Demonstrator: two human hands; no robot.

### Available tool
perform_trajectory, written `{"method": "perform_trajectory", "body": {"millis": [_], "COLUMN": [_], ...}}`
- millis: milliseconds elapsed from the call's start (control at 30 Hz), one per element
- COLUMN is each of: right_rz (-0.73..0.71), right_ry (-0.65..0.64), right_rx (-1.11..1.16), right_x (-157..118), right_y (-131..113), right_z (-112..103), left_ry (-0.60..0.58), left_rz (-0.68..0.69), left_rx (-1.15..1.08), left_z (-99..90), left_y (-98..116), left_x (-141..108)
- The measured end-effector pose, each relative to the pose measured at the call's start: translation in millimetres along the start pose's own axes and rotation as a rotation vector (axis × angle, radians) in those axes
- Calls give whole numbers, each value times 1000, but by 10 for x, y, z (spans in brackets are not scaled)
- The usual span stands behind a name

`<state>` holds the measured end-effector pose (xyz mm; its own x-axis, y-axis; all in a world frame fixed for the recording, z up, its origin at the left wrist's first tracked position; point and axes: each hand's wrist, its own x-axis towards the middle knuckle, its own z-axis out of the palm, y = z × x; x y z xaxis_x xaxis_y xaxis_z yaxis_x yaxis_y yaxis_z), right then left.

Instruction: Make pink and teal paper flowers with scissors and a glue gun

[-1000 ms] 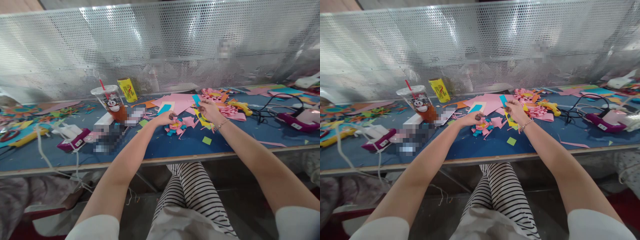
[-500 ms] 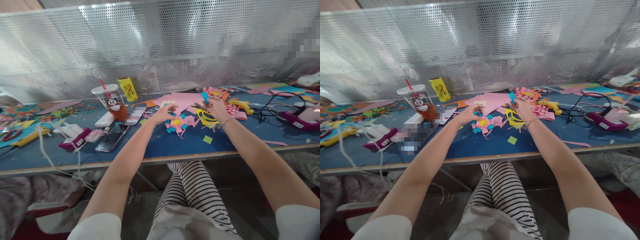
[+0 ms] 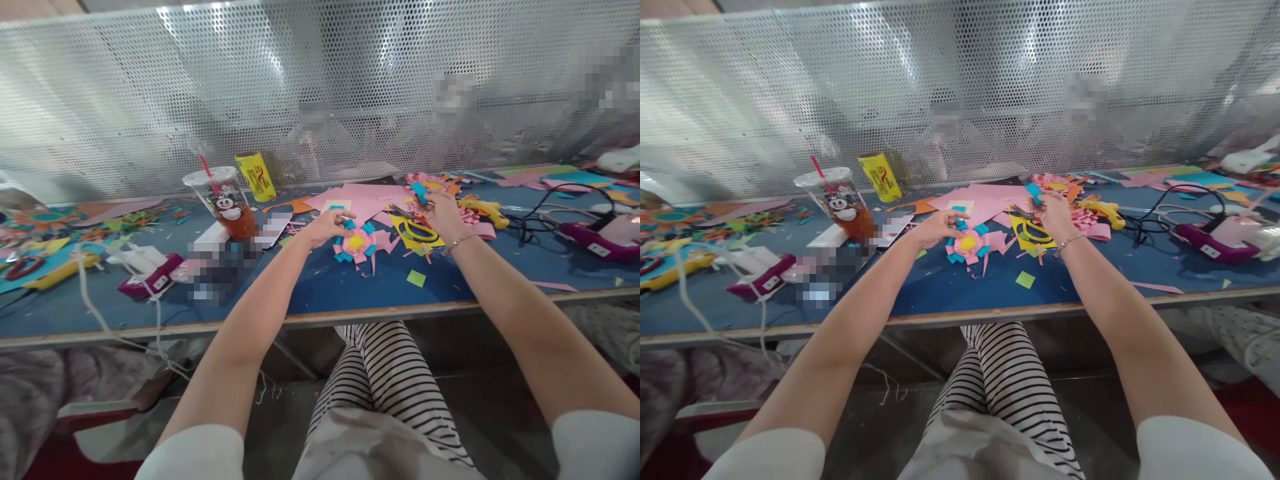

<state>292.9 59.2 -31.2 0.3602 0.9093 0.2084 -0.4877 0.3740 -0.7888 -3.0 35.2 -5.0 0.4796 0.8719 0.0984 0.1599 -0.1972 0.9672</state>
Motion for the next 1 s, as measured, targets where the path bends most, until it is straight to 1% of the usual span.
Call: {"method": "perform_trajectory", "body": {"millis": [133,300,433,500,733,833,900,1000], "right_rz": [27,124,143,160,164,163,130,83], "right_ry": [-78,-233,-385,-432,-476,-433,-401,-388], "right_rx": [-9,-159,-241,-266,-319,-340,-384,-470], "right_x": [-95,-327,-490,-531,-526,-543,-558,-568], "right_y": [38,124,204,226,207,183,174,180], "right_z": [81,281,401,424,392,404,423,449], "left_ry": [43,91,141,153,156,161,175,200], "left_rz": [68,102,140,165,173,167,174,186], "left_rx": [-51,-243,-390,-451,-492,-504,-519,-539], "left_z": [11,12,31,44,72,80,85,96], "left_y": [63,101,88,67,20,36,48,64], "left_x": [-9,4,14,25,45,43,46,49]}}
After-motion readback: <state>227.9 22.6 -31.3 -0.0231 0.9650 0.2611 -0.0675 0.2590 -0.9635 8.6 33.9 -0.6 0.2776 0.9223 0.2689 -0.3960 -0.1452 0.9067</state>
